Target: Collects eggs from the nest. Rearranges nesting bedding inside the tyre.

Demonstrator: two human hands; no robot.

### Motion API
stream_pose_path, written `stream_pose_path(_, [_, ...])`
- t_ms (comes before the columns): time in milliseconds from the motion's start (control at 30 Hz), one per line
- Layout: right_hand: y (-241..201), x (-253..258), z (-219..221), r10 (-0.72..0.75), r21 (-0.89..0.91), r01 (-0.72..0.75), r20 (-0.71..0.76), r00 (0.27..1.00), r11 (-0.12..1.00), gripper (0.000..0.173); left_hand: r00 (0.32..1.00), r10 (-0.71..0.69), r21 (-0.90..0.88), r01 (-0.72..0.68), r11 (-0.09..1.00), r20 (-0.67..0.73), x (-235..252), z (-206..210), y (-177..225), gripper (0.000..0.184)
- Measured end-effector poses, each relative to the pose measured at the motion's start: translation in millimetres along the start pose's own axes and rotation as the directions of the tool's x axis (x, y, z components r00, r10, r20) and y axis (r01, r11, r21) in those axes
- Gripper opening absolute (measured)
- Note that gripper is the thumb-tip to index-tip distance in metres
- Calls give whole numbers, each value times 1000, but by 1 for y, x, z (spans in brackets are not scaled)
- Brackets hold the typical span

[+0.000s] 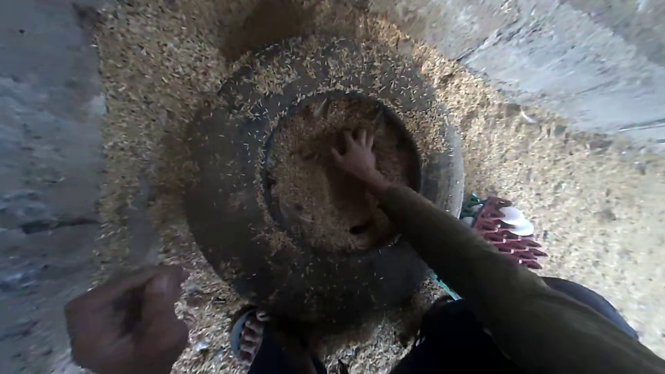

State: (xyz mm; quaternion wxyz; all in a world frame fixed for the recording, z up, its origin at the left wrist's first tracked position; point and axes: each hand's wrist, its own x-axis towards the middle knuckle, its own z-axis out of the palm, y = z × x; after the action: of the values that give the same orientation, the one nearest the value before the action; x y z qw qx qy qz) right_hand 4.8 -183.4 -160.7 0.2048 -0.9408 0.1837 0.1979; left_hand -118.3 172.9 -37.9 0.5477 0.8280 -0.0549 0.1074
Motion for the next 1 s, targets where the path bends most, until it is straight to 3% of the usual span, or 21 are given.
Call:
stream_pose_path(133, [-33, -24, 60, -46, 260, 32, 47, 998, 965, 75, 999, 23, -14, -23, 1000, 26, 6, 0, 4, 9])
stream_pose_path(233, [-36, -36, 55, -132, 254, 63, 266, 955, 965, 78, 999, 31, -46, -29, 999, 39, 9, -3, -5, 9])
stream_pose_path(333, [-42, -53, 34, -238, 203, 150, 539, 808, 968, 77, 999, 30, -78, -29, 997, 12, 14, 4, 1, 10])
stream_pose_path(433, [-44, -61, -1, -268, 148, 238, 729, 630, 960, 51, 997, 69, -70, -71, 995, -34, 21, 4, 15, 8])
stream_pose_path(467, [-39, -58, -8, -237, 114, 227, 732, 639, 967, 50, 996, 79, -69, -82, 994, -42, 20, 0, 16, 8])
stream_pose_path(500, [-31, -51, -8, -212, 85, 208, 654, 726, 975, 51, 995, 89, -71, -92, 993, -48, 18, -5, 15, 8])
stream_pose_path(567, [-18, -28, 1, -186, 51, 179, 315, 931, 983, 59, 993, 96, -83, -102, 991, -70, 12, -15, 10, 8])
stream_pose_path(600, [-21, -14, 7, -171, 74, 161, 152, 974, 984, 64, 992, 91, -95, -99, 991, -84, 8, -18, 8, 8])
stream_pose_path(667, [-42, 5, 18, -82, 188, 83, -8, 997, 979, 75, 992, 78, -112, -89, 990, -102, 5, -20, 8, 8])
stream_pose_path(733, [-67, 3, 42, -53, 317, 69, -59, 997, 946, 78, 991, 76, -127, -90, 988, -110, 8, -19, 10, 8])
stream_pose_path(767, [-76, -6, 53, -91, 322, 93, -22, 996, 942, 78, 991, 84, -127, -97, 987, -106, 10, -18, 11, 8])
stream_pose_path(833, [-80, -26, 59, -227, 236, 180, 189, 955, 955, 75, 990, 103, -125, -114, 986, -93, 13, -16, 11, 9])
stream_pose_path(933, [-65, -40, 25, -325, 128, 308, 560, 762, 943, 70, 989, 116, -150, -129, 980, -93, 19, -10, 14, 9])
stream_pose_path(967, [-57, -43, 11, -323, 84, 345, 603, 730, 935, 67, 988, 122, -151, -135, 979, -93, 20, -9, 15, 9])
stream_pose_path(1000, [-47, -40, 2, -293, 39, 331, 572, 766, 943, 62, 987, 131, -148, -143, 979, -88, 21, -9, 16, 10])
